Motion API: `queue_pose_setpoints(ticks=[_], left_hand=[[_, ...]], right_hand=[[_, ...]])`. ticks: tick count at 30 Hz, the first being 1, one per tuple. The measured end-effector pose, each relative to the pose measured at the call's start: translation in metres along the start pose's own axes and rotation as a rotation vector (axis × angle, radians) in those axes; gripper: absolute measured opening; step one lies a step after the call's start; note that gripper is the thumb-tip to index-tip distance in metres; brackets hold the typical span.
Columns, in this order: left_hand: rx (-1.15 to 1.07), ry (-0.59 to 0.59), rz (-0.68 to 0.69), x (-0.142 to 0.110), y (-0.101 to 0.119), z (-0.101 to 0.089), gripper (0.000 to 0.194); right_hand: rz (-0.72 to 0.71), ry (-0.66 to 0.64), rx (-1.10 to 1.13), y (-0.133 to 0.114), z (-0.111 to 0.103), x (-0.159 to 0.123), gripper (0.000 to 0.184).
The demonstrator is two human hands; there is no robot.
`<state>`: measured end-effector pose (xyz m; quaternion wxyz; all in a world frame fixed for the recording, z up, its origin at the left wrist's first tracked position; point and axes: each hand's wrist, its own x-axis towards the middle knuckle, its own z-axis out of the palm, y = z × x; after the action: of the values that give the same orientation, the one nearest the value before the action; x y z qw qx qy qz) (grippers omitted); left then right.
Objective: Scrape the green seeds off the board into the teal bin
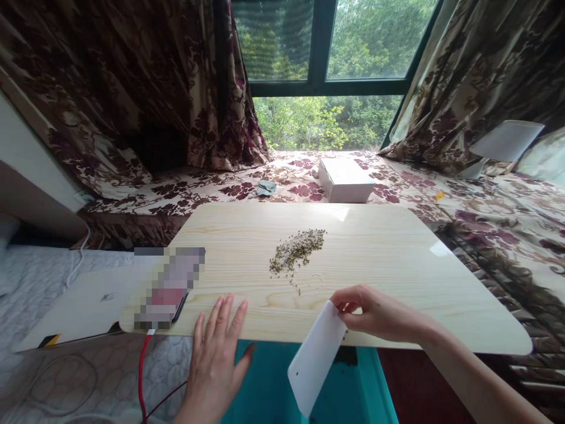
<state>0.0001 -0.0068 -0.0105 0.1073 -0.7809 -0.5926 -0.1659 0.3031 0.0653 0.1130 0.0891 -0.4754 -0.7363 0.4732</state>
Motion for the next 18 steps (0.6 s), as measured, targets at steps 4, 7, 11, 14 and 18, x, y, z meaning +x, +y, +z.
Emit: queue_pose_setpoints(ticks=[4, 7, 11, 14, 18], left_hand=[[-0.004, -0.002, -0.004, 0.001, 0.0, 0.0, 0.068], [-0.005, -0.001, -0.01, 0.001, 0.0, 0.0, 0.068], [-0.002, 0.002, -0.015, 0.001, 0.002, -0.001, 0.069], [0.006, -0.008, -0.017, 0.001, 0.002, -0.002, 0.07], [0.013, -0.005, -0.007, 0.002, 0.002, -0.002, 0.071]], right_hand=[[0.053, 0.047, 0.022, 0.004, 0.005, -0.021, 0.019], [0.083, 0.091, 0.084, 0.009, 0.007, -0.032, 0.018], [0.04, 0.299, 0.224, 0.022, 0.005, -0.031, 0.031], [-0.021, 0.596, 0.333, 0.031, 0.002, -0.019, 0.045], [-0.04, 0.762, 0.364, 0.035, 0.002, -0.005, 0.048]])
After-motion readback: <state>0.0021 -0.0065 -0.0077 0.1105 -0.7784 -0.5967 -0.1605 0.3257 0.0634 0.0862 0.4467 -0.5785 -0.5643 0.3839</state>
